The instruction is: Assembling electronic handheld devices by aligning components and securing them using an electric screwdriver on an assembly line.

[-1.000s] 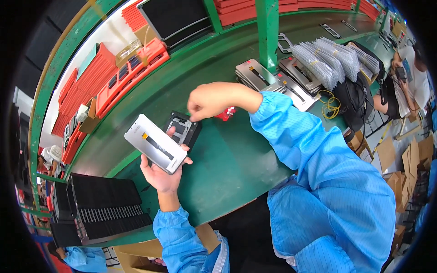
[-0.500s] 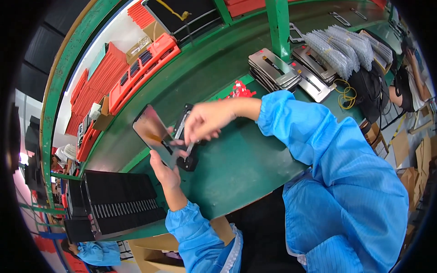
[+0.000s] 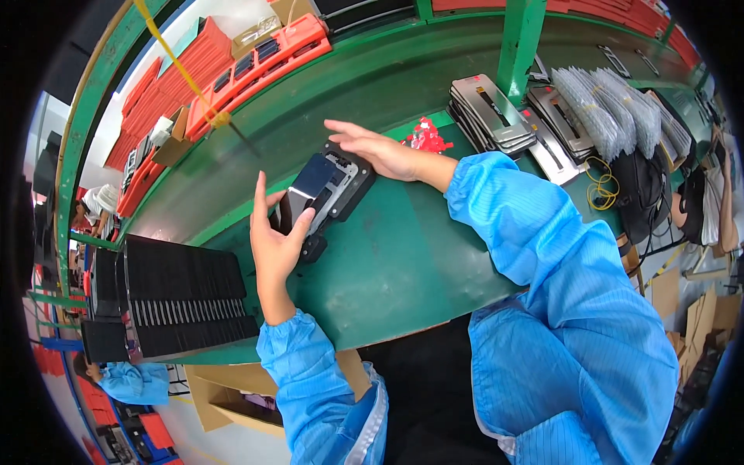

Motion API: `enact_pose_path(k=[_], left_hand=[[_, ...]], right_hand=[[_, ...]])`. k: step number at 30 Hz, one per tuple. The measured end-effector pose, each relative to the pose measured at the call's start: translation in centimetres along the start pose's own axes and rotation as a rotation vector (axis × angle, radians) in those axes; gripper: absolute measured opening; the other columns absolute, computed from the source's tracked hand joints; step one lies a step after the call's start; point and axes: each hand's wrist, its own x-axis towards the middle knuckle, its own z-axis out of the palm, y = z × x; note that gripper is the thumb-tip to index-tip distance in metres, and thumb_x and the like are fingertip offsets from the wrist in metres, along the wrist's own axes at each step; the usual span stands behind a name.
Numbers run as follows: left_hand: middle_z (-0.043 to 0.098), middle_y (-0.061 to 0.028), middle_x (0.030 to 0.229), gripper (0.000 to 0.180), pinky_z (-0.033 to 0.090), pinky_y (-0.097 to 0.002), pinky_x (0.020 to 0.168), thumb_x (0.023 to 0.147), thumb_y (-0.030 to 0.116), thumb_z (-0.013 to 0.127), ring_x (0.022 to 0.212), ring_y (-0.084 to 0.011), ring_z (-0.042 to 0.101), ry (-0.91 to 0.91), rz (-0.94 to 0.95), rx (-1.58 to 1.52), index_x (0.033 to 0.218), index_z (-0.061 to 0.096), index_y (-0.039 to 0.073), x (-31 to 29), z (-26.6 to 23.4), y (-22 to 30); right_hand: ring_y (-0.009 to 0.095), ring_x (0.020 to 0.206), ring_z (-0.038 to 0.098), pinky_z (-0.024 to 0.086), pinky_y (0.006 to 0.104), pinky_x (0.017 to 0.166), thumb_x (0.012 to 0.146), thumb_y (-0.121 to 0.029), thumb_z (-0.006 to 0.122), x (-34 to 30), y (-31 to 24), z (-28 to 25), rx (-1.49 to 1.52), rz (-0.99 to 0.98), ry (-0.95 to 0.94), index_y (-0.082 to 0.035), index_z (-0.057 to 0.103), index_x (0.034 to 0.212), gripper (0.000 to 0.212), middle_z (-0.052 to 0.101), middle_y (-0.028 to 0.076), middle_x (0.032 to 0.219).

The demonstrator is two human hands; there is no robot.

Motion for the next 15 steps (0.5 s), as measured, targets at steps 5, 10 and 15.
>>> enact_pose_path(k=[5, 10, 15], left_hand=[[0.066, -0.0110, 0.116, 0.095, 0.045, -0.0404, 0.099, 0.077, 0.022, 0.087, 0.110, -0.0275, 0.055, 0.000, 0.131, 0.193, 0.158, 0.038, 0.010, 0.2, 1.0, 0.3], [0.066, -0.0109, 0.116, 0.093, 0.043, -0.0423, 0.101, 0.077, 0.025, 0.087, 0.111, -0.0295, 0.052, 0.001, 0.176, 0.228, 0.156, 0.040, 0.010, 1.1, 2.4, 0.4], [0.065, -0.0114, 0.117, 0.093, 0.043, -0.0436, 0.102, 0.075, 0.026, 0.089, 0.112, -0.0303, 0.053, -0.005, 0.197, 0.263, 0.154, 0.044, 0.009, 1.2, 2.9, 0.7]], right_hand=[[0.026, 0.153, 0.025, 0.018, 0.0394, 0.124, 0.106, -0.034, 0.047, 0.0, 0.7, 0.7, -0.087, -0.044, 0.026, -0.012, 0.026, 0.162, 0.064, 0.031, 0.017, 0.163], [0.026, 0.148, 0.034, 0.025, 0.0384, 0.122, 0.108, -0.028, 0.046, 1.4, 1.0, -0.9, -0.146, -0.001, 0.029, -0.009, 0.032, 0.159, 0.056, 0.038, 0.017, 0.158], [0.026, 0.145, 0.040, 0.034, 0.0384, 0.119, 0.104, -0.015, 0.056, 1.6, 0.4, -1.6, -0.365, 0.063, 0.033, -0.006, 0.037, 0.155, 0.055, 0.044, 0.018, 0.154]])
